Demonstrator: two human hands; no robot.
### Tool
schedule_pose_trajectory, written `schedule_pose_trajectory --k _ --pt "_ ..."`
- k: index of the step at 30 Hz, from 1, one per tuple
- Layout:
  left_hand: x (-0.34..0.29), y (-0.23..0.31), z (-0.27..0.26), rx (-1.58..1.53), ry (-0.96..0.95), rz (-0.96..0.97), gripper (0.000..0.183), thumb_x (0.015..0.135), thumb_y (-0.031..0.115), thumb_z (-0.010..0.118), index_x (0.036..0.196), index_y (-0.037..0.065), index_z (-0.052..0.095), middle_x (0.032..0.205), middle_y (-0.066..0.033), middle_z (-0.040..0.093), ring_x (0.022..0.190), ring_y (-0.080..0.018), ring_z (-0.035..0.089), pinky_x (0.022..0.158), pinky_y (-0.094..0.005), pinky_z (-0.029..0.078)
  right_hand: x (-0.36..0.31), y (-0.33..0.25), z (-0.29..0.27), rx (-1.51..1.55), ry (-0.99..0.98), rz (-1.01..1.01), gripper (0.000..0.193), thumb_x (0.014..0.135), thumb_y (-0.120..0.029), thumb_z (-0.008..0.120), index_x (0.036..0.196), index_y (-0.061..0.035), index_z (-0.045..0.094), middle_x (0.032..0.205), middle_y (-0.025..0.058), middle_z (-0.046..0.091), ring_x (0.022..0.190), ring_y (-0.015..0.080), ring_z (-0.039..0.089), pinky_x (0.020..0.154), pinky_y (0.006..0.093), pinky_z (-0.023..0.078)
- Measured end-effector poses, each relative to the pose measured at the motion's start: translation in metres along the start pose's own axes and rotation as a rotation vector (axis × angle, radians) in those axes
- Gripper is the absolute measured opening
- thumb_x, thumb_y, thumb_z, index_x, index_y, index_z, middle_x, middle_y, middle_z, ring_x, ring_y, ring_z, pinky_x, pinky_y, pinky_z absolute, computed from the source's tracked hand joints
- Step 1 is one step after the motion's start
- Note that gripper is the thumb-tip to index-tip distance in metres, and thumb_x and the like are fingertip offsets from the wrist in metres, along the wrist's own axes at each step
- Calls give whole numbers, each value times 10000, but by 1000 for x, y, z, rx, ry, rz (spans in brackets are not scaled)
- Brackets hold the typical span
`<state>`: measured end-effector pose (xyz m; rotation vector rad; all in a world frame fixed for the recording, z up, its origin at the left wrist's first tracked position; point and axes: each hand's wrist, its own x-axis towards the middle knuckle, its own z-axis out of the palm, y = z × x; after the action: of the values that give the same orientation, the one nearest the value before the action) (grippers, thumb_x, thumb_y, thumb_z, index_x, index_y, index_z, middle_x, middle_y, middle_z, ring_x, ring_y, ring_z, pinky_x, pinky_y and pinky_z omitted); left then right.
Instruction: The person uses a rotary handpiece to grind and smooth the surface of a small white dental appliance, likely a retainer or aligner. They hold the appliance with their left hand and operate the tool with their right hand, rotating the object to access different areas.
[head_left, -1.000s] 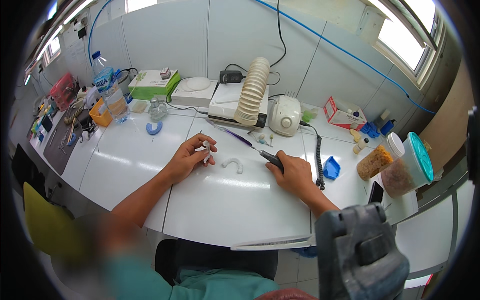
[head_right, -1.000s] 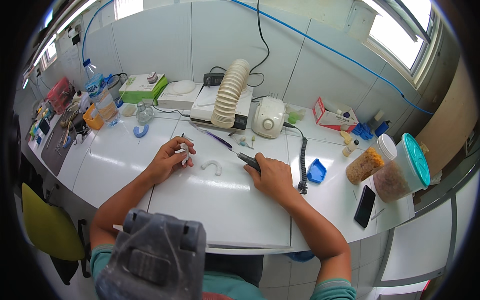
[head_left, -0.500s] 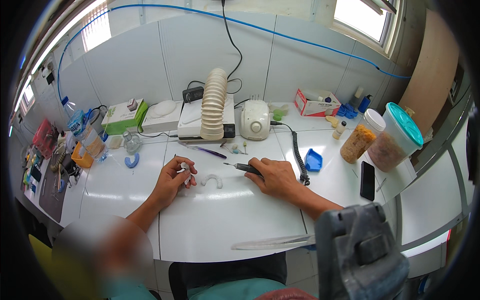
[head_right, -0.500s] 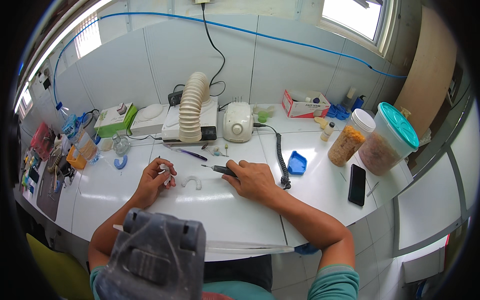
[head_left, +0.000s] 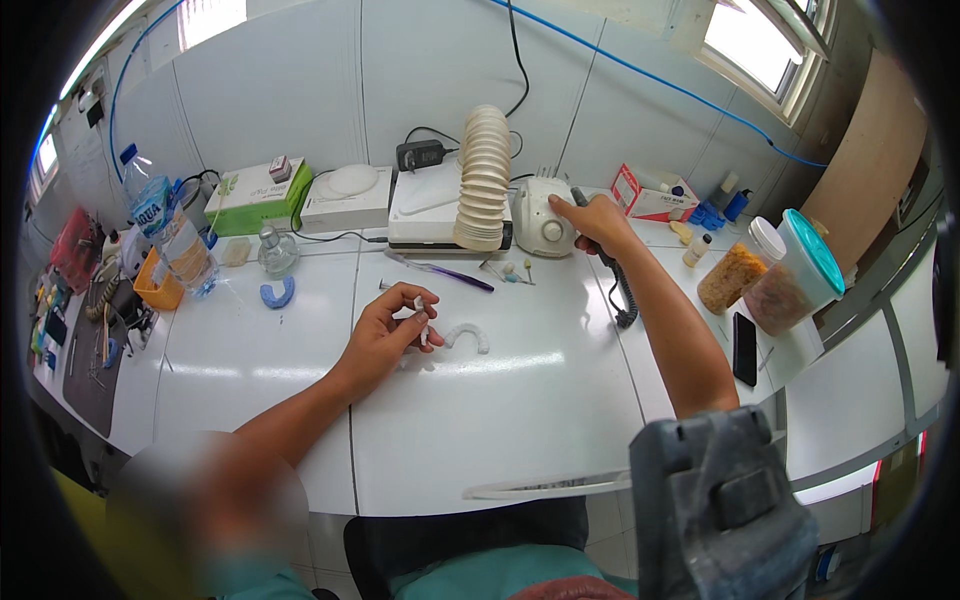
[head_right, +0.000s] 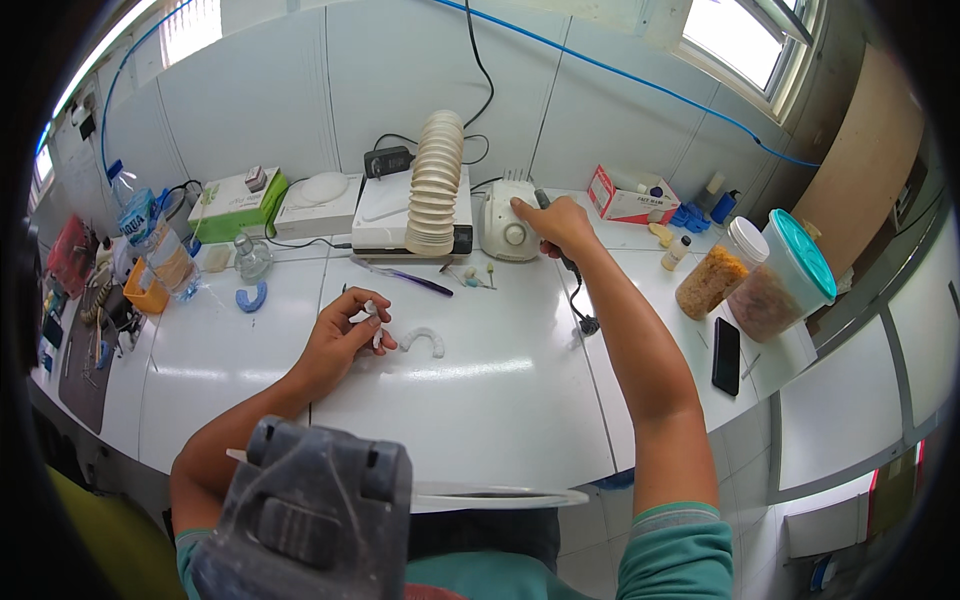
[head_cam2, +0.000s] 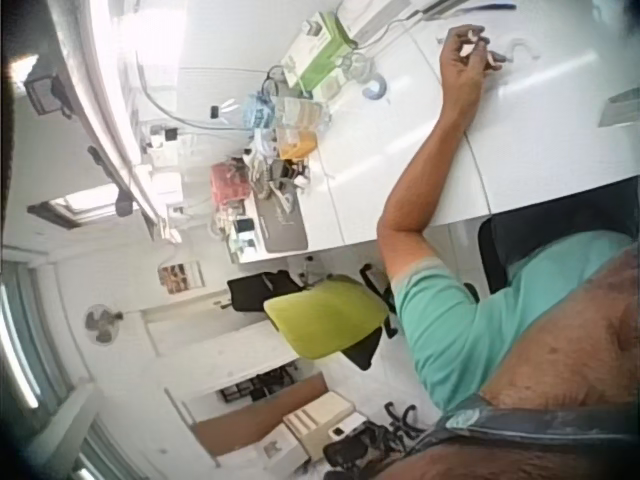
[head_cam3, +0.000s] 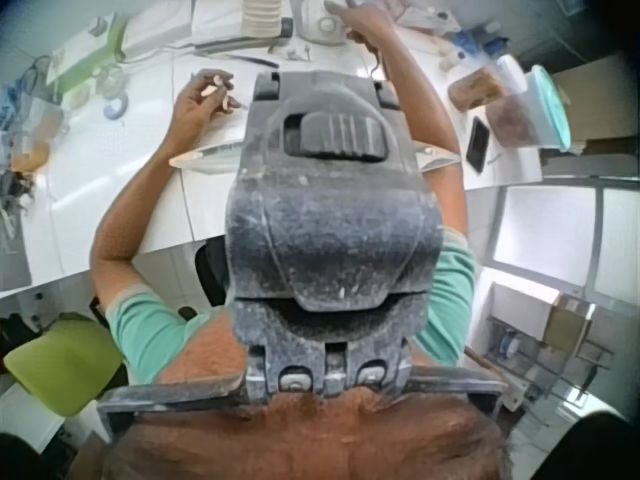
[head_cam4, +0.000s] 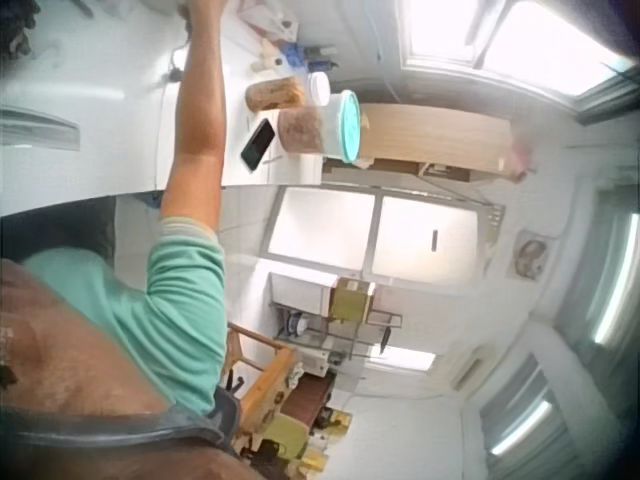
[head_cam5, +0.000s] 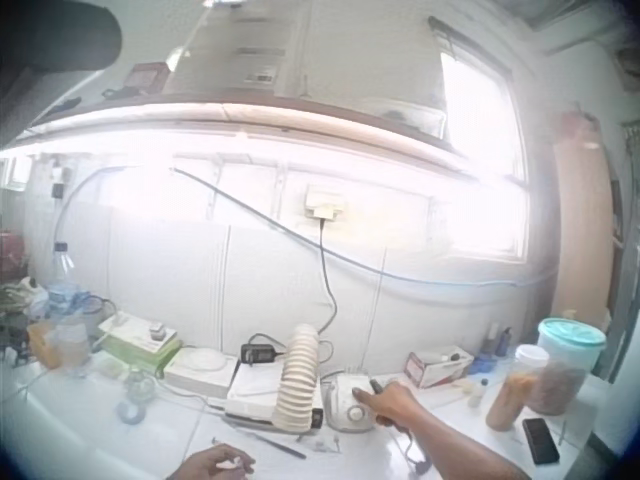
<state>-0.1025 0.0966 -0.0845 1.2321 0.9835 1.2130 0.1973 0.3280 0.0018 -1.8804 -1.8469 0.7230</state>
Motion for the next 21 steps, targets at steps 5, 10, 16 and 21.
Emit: schedule_pose_trajectory --k 5,10,16,21 --pt "-2 -1 -4 12 -30 -2 223 1088 54 541 1305 56 592 1141 -58 587 974 -169 727 821 -290 569 4 -4 12 37 66 41 706 843 -645 801 784 51 691 668 131 681 521 194 658 472 322 541" --pt "-3 -1 -3 15 -8 7 228 1089 74 556 1314 60 592 1160 -52 575 973 -163 728 831 -282 575 8 -5 13 16 51 34 658 852 -593 829 816 51 697 717 123 698 532 196 661 479 328 548" --pt "0 -1 1 35 -7 5 238 1091 99 573 1325 66 595 1158 -34 567 960 -150 730 823 -273 582 6 -6 9 13 83 66 613 905 -550 789 956 55 702 759 131 723 527 203 659 520 337 563" --pt "-3 2 -1 86 -21 23 236 1079 88 604 1311 55 633 1108 -28 604 956 -167 750 793 -271 596 -42 3 4 -141 269 -287 653 960 -632 677 1049 15 696 757 128 717 641 253 691 646 372 544"
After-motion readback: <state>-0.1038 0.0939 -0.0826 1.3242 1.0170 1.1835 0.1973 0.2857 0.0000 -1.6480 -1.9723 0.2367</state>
